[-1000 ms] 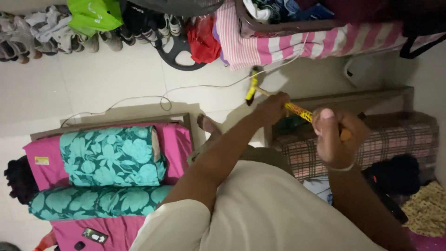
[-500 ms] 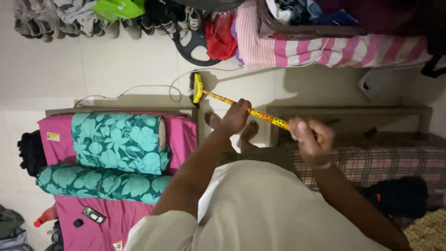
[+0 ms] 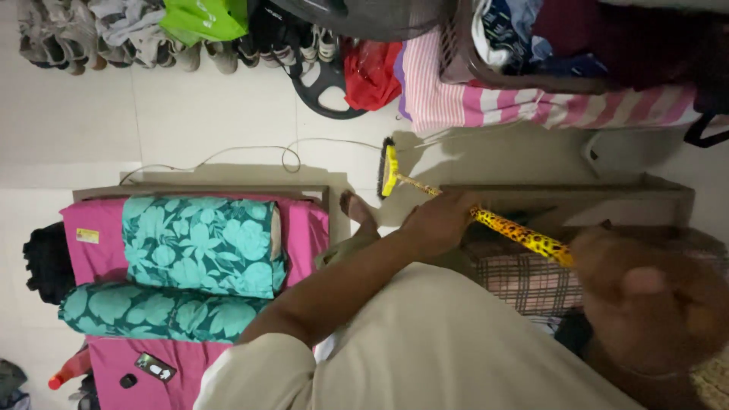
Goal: Sweeping the floor of a bedroom using a broom.
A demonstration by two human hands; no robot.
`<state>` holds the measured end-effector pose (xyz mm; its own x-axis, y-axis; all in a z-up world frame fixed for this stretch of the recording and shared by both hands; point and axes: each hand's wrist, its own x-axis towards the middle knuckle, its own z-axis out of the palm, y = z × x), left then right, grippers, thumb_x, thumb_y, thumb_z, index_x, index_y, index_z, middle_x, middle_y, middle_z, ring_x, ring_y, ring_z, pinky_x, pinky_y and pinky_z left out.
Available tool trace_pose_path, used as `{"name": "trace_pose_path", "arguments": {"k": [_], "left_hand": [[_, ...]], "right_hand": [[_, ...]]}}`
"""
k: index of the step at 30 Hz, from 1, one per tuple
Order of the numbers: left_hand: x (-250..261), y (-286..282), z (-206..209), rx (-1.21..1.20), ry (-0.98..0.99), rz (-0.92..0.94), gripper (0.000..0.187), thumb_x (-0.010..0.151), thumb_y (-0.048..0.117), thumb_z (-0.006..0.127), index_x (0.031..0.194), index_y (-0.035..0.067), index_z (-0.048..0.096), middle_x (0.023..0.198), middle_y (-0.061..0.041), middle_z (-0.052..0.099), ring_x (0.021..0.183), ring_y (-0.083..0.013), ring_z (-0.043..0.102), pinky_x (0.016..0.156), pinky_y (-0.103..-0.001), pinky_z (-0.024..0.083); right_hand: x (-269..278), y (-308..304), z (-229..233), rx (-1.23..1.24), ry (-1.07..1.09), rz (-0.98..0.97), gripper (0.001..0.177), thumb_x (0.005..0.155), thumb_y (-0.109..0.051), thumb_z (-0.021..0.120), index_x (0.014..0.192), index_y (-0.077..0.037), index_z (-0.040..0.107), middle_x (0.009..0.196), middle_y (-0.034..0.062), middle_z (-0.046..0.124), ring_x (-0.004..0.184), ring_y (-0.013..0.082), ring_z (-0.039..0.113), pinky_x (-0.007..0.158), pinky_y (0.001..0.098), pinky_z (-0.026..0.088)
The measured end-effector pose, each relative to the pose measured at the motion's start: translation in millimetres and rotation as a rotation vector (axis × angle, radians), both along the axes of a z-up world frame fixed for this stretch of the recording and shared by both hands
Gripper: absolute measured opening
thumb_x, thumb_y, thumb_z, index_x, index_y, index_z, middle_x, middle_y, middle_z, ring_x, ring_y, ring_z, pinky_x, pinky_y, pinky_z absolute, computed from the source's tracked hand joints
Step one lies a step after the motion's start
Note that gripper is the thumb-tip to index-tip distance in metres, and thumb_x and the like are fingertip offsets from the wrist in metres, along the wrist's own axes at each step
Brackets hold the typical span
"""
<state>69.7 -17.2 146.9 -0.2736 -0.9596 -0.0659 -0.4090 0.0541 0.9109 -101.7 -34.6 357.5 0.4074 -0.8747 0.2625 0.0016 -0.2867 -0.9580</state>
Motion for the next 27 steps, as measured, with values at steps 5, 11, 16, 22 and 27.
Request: {"name": "trace_pose_path", "arguments": {"k": [5, 11, 16, 22, 27], "left_hand": [[20.1, -21.0, -15.8, -0.104, 0.039, -0.024, 0.020, 0.096, 0.015, 0.060, 0.115, 0.009, 0.056, 0.112, -0.017, 0.063, 0.106, -0.0397, 0.062, 0.091, -0.049, 0.050], [51.8, -69.3, -122.5, -0.223, 0.082, 0.002, 0.023, 0.090, 0.011, 0.061, 0.113, 0.008, 0.055, 0.110, -0.018, 0.063, 0.104, -0.0410, 0.063, 0.089, -0.050, 0.050], [95.5, -69.7, -144.7, -0.108, 0.046, 0.087, 0.021, 0.092, 0.007, 0.058, 0.112, 0.006, 0.054, 0.105, -0.021, 0.064, 0.101, -0.0442, 0.063, 0.084, -0.052, 0.048], [106.1, -48.7, -128.7, -0.057, -0.069, 0.129, 0.016, 0.093, 0.006, 0.057, 0.108, 0.005, 0.054, 0.102, -0.022, 0.062, 0.097, -0.0437, 0.062, 0.085, -0.053, 0.048], [92.6, -51.2, -84.9, -0.249, 0.142, 0.144, 0.022, 0.086, 0.004, 0.056, 0.107, 0.008, 0.057, 0.104, -0.019, 0.064, 0.097, -0.0419, 0.062, 0.084, -0.050, 0.049]], "right_hand": [[21.7, -15.7, -15.2, -0.074, 0.049, -0.067, 0.047, 0.113, -0.026, 0.054, 0.073, -0.003, 0.047, 0.064, 0.0055, 0.048, 0.050, 0.0135, 0.042, 0.052, 0.0339, 0.036], [81.9, -47.7, -44.8, -0.158, 0.092, -0.182, 0.048, 0.114, -0.023, 0.053, 0.072, -0.005, 0.042, 0.062, 0.0056, 0.046, 0.048, 0.0134, 0.043, 0.046, 0.0319, 0.035], [123.6, -74.0, -100.4, -0.065, -0.146, -0.160, 0.043, 0.118, -0.013, 0.056, 0.080, -0.006, 0.036, 0.062, 0.0047, 0.041, 0.051, 0.0144, 0.041, 0.050, 0.0330, 0.037], [117.6, -54.9, -83.1, 0.029, -0.277, 0.003, 0.042, 0.118, -0.014, 0.056, 0.080, -0.008, 0.039, 0.064, 0.0017, 0.040, 0.051, 0.0128, 0.035, 0.053, 0.0296, 0.034], [141.2, -53.5, 6.2, -0.235, 0.106, -0.059, 0.044, 0.113, -0.025, 0.051, 0.077, -0.002, 0.042, 0.061, 0.0030, 0.045, 0.046, 0.0076, 0.038, 0.047, 0.0288, 0.034]]}}
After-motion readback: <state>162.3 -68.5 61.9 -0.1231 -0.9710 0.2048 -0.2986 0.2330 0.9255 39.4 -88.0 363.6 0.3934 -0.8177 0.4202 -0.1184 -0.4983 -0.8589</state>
